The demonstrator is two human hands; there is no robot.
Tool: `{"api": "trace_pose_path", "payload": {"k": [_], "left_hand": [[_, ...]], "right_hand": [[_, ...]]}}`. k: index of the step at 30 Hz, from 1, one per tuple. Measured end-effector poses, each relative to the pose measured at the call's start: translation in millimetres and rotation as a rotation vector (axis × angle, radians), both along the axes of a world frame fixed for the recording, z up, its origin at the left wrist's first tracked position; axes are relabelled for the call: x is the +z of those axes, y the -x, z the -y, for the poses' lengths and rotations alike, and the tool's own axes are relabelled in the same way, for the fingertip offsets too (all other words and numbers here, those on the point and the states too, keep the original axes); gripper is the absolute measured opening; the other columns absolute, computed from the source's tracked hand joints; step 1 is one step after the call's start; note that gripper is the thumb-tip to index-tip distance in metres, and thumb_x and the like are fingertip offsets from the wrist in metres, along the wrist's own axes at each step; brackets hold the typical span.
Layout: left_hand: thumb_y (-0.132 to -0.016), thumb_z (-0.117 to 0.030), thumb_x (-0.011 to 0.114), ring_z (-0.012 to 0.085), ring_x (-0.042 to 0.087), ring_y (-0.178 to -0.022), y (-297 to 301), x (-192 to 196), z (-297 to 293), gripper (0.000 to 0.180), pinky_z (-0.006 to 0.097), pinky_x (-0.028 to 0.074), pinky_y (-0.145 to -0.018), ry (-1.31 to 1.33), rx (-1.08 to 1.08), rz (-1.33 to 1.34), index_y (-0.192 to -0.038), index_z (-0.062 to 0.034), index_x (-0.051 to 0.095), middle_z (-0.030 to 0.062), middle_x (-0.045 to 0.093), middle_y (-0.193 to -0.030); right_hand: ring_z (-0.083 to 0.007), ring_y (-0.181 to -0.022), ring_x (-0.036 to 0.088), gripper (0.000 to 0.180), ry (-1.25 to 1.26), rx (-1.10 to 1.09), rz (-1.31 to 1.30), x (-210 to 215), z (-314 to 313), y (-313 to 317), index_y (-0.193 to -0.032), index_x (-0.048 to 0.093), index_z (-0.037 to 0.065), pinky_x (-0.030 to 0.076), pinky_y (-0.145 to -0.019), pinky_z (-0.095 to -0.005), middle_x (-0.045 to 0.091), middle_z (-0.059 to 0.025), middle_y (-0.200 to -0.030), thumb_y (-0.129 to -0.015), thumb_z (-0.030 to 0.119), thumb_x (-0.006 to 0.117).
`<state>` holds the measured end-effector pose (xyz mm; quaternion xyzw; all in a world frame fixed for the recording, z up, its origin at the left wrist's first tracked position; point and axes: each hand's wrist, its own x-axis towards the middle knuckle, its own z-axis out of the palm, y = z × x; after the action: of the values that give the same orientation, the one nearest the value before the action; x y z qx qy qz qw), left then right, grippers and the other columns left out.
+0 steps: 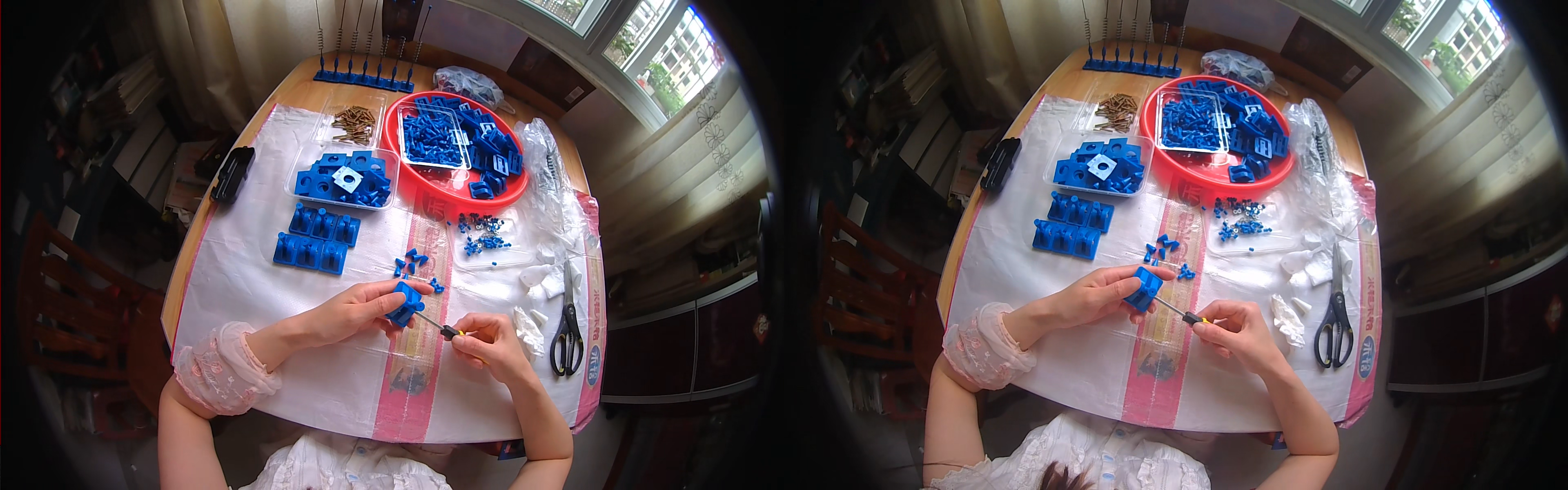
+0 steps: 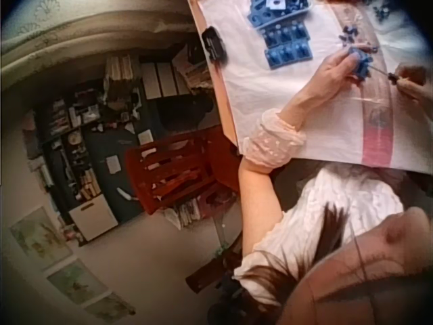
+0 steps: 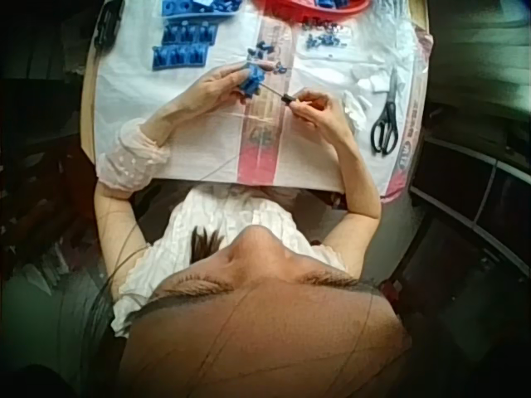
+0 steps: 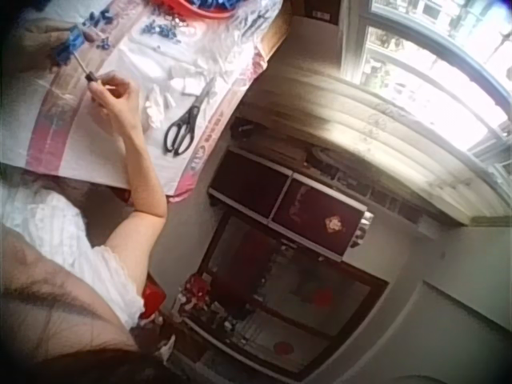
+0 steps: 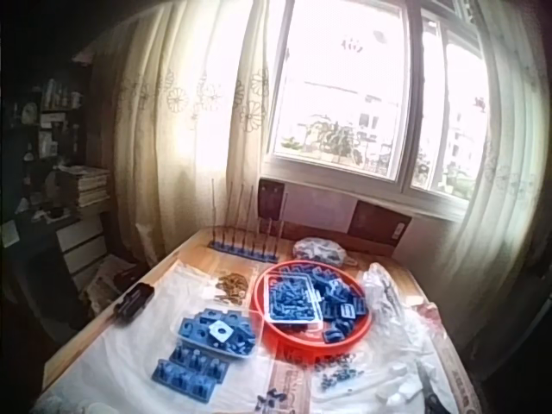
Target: The recorder is using a screwdriver to assemble various blue plastic components at a table.
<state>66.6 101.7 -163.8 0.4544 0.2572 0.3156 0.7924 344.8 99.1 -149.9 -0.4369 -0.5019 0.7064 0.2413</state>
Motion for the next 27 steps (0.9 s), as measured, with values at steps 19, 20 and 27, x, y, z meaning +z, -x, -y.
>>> {"api": "trace_pose_path", "payload": {"k": [19, 20, 27], "left_hand": [[-0.106, -0.032, 0.045, 0.0064, 0.055, -0.094, 0, -6, -1, 0.044, 0.025, 0.049, -0.082, 0.122, 0.079, 0.144, -0.141, -0.0064, 0.046, 0.0038, 0.060, -0.110], [-0.106, -0.031, 0.046, 0.0068, 0.055, -0.094, -1, -2, 0, 0.043, 0.025, 0.050, -0.082, 0.122, 0.096, 0.142, -0.141, -0.0061, 0.046, 0.0050, 0.060, -0.111], [-0.105, -0.030, 0.047, 0.0108, 0.057, -0.095, 1, -8, -4, 0.046, 0.027, 0.049, -0.085, 0.151, 0.088, 0.143, -0.143, -0.0043, 0.040, 0.0114, 0.061, -0.114]], "right_hand": [[-0.0129, -0.068, 0.059, 0.025, -0.825, -0.094, 0.332, -2, 4, 14, -0.109, 0.070, -0.001, 0.045, -0.059, -0.0263, 0.060, -0.0067, -0.077, -0.084, 0.001, 0.072], [-0.0137, -0.067, 0.059, 0.026, -0.869, -0.101, 0.335, -1, 4, 14, -0.108, 0.070, -0.001, 0.046, -0.058, -0.0265, 0.061, -0.0076, -0.077, -0.083, 0.001, 0.073], [-0.0155, -0.062, 0.060, 0.028, -1.021, -0.202, 0.375, -5, 7, 13, -0.097, 0.064, -0.001, 0.047, -0.053, -0.0265, 0.061, -0.0080, -0.076, -0.075, 0.001, 0.081]]}}
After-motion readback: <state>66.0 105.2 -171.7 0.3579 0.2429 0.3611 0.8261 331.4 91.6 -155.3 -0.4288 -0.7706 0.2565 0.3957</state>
